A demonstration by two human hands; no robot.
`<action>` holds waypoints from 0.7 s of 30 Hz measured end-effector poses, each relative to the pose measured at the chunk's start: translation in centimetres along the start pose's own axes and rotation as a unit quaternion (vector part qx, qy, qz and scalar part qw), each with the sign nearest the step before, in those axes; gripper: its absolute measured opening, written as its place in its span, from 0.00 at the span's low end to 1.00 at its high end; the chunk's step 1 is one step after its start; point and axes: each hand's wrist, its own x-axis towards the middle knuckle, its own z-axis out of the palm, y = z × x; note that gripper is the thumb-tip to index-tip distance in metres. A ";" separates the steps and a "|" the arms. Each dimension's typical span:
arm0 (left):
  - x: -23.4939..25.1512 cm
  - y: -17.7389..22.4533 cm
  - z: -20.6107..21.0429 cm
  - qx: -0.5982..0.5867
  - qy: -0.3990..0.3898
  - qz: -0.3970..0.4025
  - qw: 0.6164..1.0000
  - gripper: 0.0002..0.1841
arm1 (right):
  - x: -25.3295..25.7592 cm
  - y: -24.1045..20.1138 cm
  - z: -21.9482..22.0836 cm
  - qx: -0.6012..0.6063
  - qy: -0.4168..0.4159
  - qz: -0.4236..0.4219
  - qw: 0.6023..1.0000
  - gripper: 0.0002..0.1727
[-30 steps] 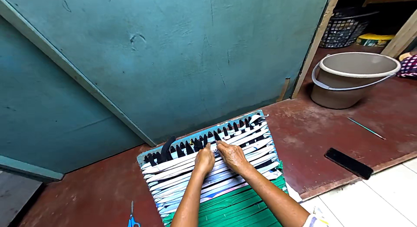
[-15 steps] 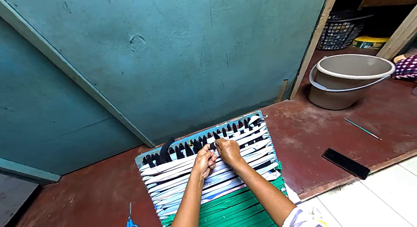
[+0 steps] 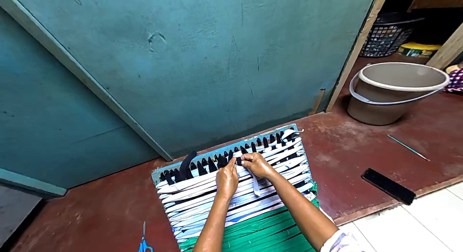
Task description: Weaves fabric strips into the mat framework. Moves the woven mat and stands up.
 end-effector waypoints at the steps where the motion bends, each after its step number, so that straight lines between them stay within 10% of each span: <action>1: 0.4 -0.1 0.0 -0.024 0.005 0.001 1.000 0.20 | -0.1 0.1 0.0 0.005 -0.002 -0.006 1.000 0.12; 12: 0.6 -0.6 -1.5 -0.173 0.000 -0.034 0.984 0.07 | -2.1 -1.2 0.4 -0.106 0.042 -0.022 0.993 0.19; 21: -4.5 -5.0 -5.9 -0.379 0.255 -0.028 0.889 0.09 | -1.6 1.9 2.0 -0.237 0.316 -0.289 0.872 0.12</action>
